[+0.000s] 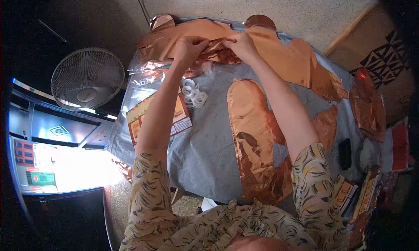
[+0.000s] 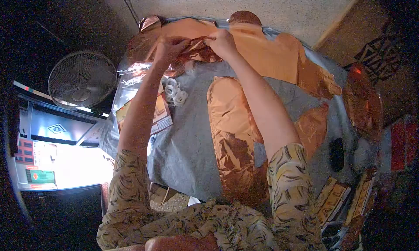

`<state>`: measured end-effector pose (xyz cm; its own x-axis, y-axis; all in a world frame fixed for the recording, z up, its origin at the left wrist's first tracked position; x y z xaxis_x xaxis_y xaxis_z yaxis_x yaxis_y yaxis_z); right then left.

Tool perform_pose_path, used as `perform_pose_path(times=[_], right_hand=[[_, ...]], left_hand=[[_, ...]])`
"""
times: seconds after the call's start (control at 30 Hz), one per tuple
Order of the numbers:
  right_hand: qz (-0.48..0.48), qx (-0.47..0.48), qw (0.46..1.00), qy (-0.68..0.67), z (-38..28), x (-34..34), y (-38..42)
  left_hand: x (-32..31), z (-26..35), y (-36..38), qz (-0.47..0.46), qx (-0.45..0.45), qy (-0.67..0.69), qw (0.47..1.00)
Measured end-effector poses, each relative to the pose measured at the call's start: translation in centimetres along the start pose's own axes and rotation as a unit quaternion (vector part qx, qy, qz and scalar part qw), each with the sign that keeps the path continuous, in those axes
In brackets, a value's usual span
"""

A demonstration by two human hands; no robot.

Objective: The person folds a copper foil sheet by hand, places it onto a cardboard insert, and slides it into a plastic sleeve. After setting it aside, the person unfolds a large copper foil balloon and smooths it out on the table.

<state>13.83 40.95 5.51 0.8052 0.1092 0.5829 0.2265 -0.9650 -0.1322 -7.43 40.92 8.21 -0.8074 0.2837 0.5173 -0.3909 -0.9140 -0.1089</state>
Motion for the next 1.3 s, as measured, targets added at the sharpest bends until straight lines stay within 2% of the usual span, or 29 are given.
perform_pose_path(times=[0.07,0.13,0.27,0.33,0.4,0.43,0.5,0.57,0.63,0.7,0.8,0.83,0.9,0.93,0.97,1.03,1.07,1.1,1.13,1.17,1.23,1.27,1.3], right_hand=[[0.000,0.002,1.000,-0.010,0.0,-0.2,0.1],[0.005,0.003,1.000,-0.020,0.2,-0.2,-0.1],[0.033,0.020,0.999,-0.025,0.8,-0.5,-0.2],[0.049,0.038,0.997,-0.037,1.3,-0.6,-0.7],[0.085,0.106,0.988,-0.073,0.8,-0.7,-0.6],[0.084,0.105,0.988,-0.073,0.6,-0.6,-0.3],[0.031,0.009,0.995,-0.093,1.1,-0.6,-0.3],[0.029,0.017,0.992,-0.119,1.8,-0.7,-1.1],[0.028,0.024,0.989,-0.145,2.3,-0.6,-1.3],[-0.009,0.012,0.922,-0.388,2.9,-1.2,-1.5],[-0.008,0.066,0.916,-0.396,2.1,-1.2,-1.1],[-0.009,0.067,0.916,-0.396,1.9,-1.2,-0.8],[-0.004,0.175,0.957,-0.233,0.2,-0.7,0.5],[-0.006,0.177,0.956,-0.233,-0.2,-0.5,1.2],[-0.023,0.161,0.967,-0.194,-0.6,-0.4,1.9],[-0.041,0.147,0.976,-0.155,0.4,-0.3,1.5],[-0.014,0.101,0.990,-0.101,1.6,-0.1,0.6],[0.013,0.057,0.997,-0.047,2.3,-0.1,-0.2],[0.110,0.162,0.981,0.005,-0.3,0.9,1.0],[0.108,0.167,0.980,0.002,-1.4,1.4,0.7],[0.049,0.085,0.995,-0.017,-1.7,1.6,-0.4],[0.066,0.111,0.992,0.003,-2.4,1.8,-0.6],[0.064,0.113,0.992,0.004,-3.1,1.9,-0.6]], left_hand=[[0.5,-0.6,0.1,0.006,-0.007,-0.027,1.000],[1.3,1.8,1.3,0.109,-0.082,-0.127,0.983],[0.1,2.6,2.7,0.074,-0.080,-0.126,0.986],[-0.2,5.0,3.8,0.173,-0.183,-0.370,0.894],[-0.9,4.7,3.6,0.161,-0.176,-0.380,0.893],[-1.2,4.2,3.7,0.152,-0.166,-0.391,0.892],[-1.0,3.2,3.2,0.146,-0.169,-0.376,0.899],[-1.0,2.3,2.7,0.137,-0.177,-0.360,0.906],[-1.1,1.8,2.6,0.118,-0.123,-0.324,0.931],[-1.1,1.8,2.7,0.115,-0.114,-0.314,0.935],[-0.9,1.9,2.5,0.118,-0.078,-0.302,0.943],[-0.8,1.9,2.4,0.122,-0.053,-0.297,0.946],[-0.3,1.3,1.6,0.136,-0.088,-0.292,0.943],[-0.1,1.2,1.5,0.147,-0.124,-0.285,0.939],[0.1,0.9,1.5,0.150,-0.123,-0.287,0.938],[-0.2,2.1,1.9,0.168,-0.141,-0.375,0.901],[-0.5,2.8,2.4,0.170,-0.140,-0.377,0.899],[-1.2,5.6,4.0,0.206,-0.190,-0.434,0.856],[-1.7,7.3,5.1,0.239,-0.239,-0.487,0.805],[-1.6,7.1,4.8,0.242,-0.236,-0.491,0.803],[-3.7,5.6,3.7,-0.042,-0.357,-0.488,0.796],[-4.1,4.7,3.0,-0.065,-0.309,-0.508,0.801],[-3.7,2.7,1.7,-0.063,-0.308,-0.508,0.802]])
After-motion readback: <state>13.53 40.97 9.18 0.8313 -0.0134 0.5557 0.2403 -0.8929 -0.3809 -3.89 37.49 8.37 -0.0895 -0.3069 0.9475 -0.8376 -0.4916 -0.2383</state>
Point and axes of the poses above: each hand's wrist, its own y-axis away from the middle knuckle, its own x-axis out of the back of the hand, z = x × y, the point moved 4 cm from there along -y, towards the middle knuckle, and after that the axes turned 14 degrees about -z, right-handed, at the moved point
